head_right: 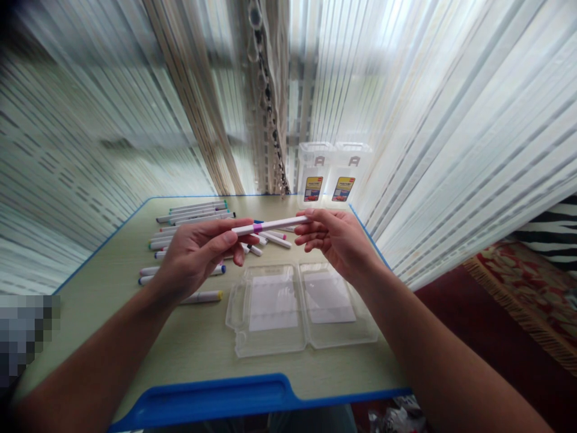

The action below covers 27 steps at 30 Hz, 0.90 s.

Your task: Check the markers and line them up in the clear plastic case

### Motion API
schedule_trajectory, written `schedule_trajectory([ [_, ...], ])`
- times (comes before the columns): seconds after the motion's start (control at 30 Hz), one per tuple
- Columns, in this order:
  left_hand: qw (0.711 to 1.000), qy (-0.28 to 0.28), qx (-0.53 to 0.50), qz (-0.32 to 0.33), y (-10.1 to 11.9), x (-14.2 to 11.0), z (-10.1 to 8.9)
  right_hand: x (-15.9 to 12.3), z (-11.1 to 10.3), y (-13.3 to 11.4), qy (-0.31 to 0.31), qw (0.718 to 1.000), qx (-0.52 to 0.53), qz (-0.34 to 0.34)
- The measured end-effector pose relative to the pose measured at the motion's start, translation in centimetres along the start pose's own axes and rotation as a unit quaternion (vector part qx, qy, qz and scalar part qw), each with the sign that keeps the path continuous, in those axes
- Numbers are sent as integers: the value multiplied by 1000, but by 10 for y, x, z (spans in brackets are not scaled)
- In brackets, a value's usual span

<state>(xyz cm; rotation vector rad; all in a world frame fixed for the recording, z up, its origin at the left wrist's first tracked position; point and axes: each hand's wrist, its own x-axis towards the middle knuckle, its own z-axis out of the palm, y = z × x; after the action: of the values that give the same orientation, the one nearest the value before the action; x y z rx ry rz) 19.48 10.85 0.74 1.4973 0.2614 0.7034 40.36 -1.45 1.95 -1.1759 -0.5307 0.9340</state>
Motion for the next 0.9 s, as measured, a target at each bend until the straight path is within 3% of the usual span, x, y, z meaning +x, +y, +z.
schedule_trajectory([
  [0.4,996,65,53,-16,3,4,4,-5,3,5,-65,995,-37,-68],
  [0.9,994,71,82,-10,0,5,3,-9,4,12,-108,980,-134,-102],
])
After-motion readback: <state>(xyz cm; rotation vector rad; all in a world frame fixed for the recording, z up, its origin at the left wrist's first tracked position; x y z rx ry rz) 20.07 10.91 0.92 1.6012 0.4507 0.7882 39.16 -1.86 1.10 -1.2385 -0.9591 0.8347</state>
